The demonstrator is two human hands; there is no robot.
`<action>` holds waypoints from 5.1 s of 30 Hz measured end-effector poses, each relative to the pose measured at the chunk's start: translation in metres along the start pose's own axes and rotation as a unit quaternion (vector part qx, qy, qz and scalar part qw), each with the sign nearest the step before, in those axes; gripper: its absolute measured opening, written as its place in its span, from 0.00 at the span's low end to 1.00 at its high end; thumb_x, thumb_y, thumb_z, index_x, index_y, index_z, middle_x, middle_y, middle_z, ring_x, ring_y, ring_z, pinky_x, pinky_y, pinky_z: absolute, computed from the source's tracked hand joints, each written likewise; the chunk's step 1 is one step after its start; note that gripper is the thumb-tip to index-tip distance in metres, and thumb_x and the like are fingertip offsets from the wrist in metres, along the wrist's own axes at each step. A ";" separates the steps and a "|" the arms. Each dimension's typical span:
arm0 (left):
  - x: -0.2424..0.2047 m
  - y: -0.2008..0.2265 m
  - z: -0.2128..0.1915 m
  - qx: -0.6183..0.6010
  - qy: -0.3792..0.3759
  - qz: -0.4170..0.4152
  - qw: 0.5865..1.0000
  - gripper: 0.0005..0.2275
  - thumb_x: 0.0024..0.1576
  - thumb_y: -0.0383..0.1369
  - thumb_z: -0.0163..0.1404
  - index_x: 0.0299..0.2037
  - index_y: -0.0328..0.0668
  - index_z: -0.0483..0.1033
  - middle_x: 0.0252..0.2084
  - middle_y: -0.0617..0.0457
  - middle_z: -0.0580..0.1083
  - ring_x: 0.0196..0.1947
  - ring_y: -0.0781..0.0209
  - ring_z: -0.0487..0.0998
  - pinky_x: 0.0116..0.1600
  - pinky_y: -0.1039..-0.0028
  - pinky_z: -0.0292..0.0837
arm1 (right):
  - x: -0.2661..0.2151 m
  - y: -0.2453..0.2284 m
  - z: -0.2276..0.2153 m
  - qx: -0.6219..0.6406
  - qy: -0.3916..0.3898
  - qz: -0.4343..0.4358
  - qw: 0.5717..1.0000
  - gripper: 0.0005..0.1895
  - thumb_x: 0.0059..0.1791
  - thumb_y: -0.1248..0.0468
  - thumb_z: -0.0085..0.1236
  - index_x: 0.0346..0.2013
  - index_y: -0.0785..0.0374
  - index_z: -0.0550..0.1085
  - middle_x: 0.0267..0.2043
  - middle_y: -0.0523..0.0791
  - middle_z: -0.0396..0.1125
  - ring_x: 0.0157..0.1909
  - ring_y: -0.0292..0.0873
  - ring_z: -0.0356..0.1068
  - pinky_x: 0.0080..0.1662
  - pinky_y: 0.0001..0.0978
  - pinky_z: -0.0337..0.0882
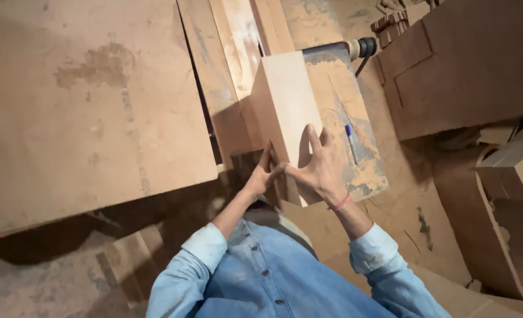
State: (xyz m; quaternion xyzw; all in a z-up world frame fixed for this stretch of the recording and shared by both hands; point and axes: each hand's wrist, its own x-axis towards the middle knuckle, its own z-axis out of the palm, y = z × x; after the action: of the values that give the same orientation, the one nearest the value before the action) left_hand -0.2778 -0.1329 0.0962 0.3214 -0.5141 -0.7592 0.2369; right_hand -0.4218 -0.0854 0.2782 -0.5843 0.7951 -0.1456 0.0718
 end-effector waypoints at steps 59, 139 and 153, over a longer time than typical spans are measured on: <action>0.093 0.169 -0.071 0.096 0.061 0.128 0.985 0.48 0.53 0.32 0.60 0.79 0.38 0.37 0.79 0.39 0.53 0.76 0.47 0.59 0.75 0.59 0.60 | 0.104 -0.007 0.091 0.044 0.176 -0.095 0.979 0.69 0.31 0.45 0.72 0.71 0.75 0.44 0.65 0.67 0.50 0.61 0.77 0.57 0.60 0.64 0.61; 0.001 0.084 -0.052 -0.141 0.016 -0.023 0.990 0.48 0.55 0.59 0.50 0.78 0.42 0.36 0.79 0.45 0.43 0.78 0.48 0.43 0.76 0.58 0.44 | -0.080 0.017 0.111 0.156 0.151 -0.072 0.974 0.64 0.42 0.53 0.72 0.72 0.76 0.36 0.65 0.64 0.52 0.63 0.66 0.58 0.61 0.60 0.58; 0.009 0.080 0.016 -0.020 -0.003 0.026 0.999 0.56 0.47 0.49 0.60 0.77 0.34 0.33 0.77 0.37 0.49 0.77 0.45 0.49 0.76 0.60 0.47 | -0.103 0.060 0.049 0.220 0.125 0.004 0.968 0.65 0.35 0.47 0.79 0.71 0.75 0.48 0.65 0.60 0.58 0.65 0.59 0.64 0.63 0.48 0.67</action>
State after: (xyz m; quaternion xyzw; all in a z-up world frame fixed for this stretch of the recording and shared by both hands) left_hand -0.2936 -0.1575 0.1725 0.3008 -0.5075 -0.7641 0.2610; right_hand -0.4304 0.0214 0.2069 -0.5281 0.7487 -0.3881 0.0991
